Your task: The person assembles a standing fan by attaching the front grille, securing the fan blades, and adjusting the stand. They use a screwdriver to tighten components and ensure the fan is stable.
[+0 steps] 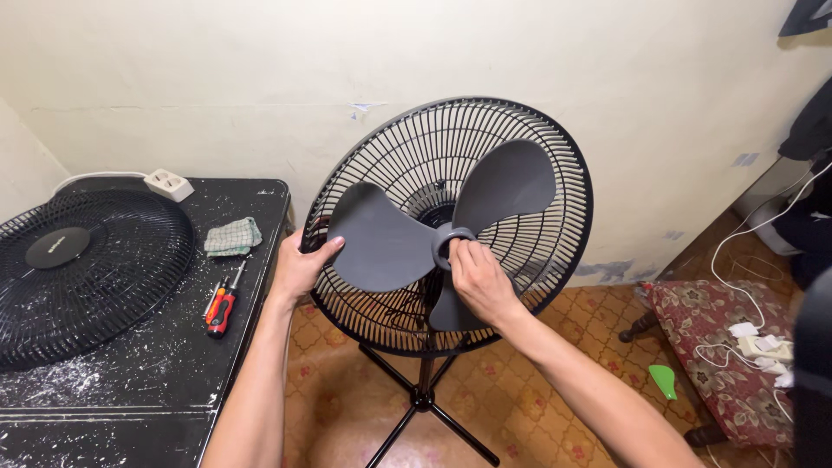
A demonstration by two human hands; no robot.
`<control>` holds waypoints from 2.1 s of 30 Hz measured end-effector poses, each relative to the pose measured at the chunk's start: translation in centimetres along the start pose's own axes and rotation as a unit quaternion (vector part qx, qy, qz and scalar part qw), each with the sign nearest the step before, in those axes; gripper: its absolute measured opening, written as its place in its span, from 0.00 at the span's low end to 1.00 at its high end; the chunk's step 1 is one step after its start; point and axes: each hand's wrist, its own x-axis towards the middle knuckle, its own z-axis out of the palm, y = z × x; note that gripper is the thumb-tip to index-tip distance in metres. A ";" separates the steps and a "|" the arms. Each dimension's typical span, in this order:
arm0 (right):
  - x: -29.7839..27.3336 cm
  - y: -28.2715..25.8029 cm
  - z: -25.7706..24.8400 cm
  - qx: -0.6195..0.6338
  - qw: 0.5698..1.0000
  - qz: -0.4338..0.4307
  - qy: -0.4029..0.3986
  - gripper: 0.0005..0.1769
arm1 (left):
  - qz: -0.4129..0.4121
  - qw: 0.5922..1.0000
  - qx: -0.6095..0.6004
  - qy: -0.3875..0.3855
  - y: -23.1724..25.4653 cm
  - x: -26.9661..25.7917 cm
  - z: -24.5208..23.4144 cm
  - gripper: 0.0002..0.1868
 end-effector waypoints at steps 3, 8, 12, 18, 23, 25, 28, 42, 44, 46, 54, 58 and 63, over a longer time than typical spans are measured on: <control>-0.3 0.5 -0.1 -0.014 0.998 -0.034 0.046 0.26 | 0.014 1.000 0.000 0.001 0.3 -0.2 0.1 0.19; -1.2 1.6 1.1 0.089 0.993 -0.011 0.072 0.20 | 0.005 0.999 0.019 0.030 1.4 -0.7 0.8 0.19; -2.6 3.0 2.6 0.231 0.954 0.120 0.147 0.23 | 0.067 0.993 0.046 0.090 2.7 -1.2 1.1 0.31; -2.7 9.3 3.3 0.146 0.939 0.274 0.150 0.29 | 0.281 0.869 0.295 0.280 3.6 -2.5 2.9 0.38; -2.1 14.5 3.0 0.211 0.937 0.253 0.112 0.28 | 0.506 0.758 0.339 0.233 4.9 -1.8 6.1 0.20; -1.6 15.5 3.4 0.290 0.919 0.250 0.088 0.29 | 0.546 0.746 0.350 0.148 5.4 -2.0 8.7 0.17; -1.2 16.4 4.2 0.382 0.867 0.302 0.107 0.29 | 0.522 0.761 0.385 0.027 6.0 -2.9 11.5 0.21; -0.5 17.3 6.8 0.413 0.857 0.304 0.054 0.16 | 0.390 0.779 0.490 0.041 5.7 -2.4 15.1 0.23; -0.6 17.5 7.0 0.417 0.855 0.305 0.043 0.16 | 0.385 0.773 0.498 0.083 5.2 -2.6 15.6 0.23; -0.7 17.5 7.0 0.411 0.855 0.314 0.031 0.16 | 0.382 0.777 0.489 0.109 4.6 -3.0 15.9 0.22; -1.0 16.6 5.8 0.417 0.853 0.310 0.049 0.18 | 0.300 0.827 0.438 0.188 4.0 -5.8 18.5 0.19; -2.7 16.0 5.0 0.438 0.845 0.304 0.032 0.17 | 0.250 0.864 0.379 0.219 4.3 -6.5 18.6 0.21; -4.1 15.0 5.0 0.472 0.834 0.280 0.058 0.15 | 0.199 0.883 0.362 0.222 4.9 -6.5 18.6 0.22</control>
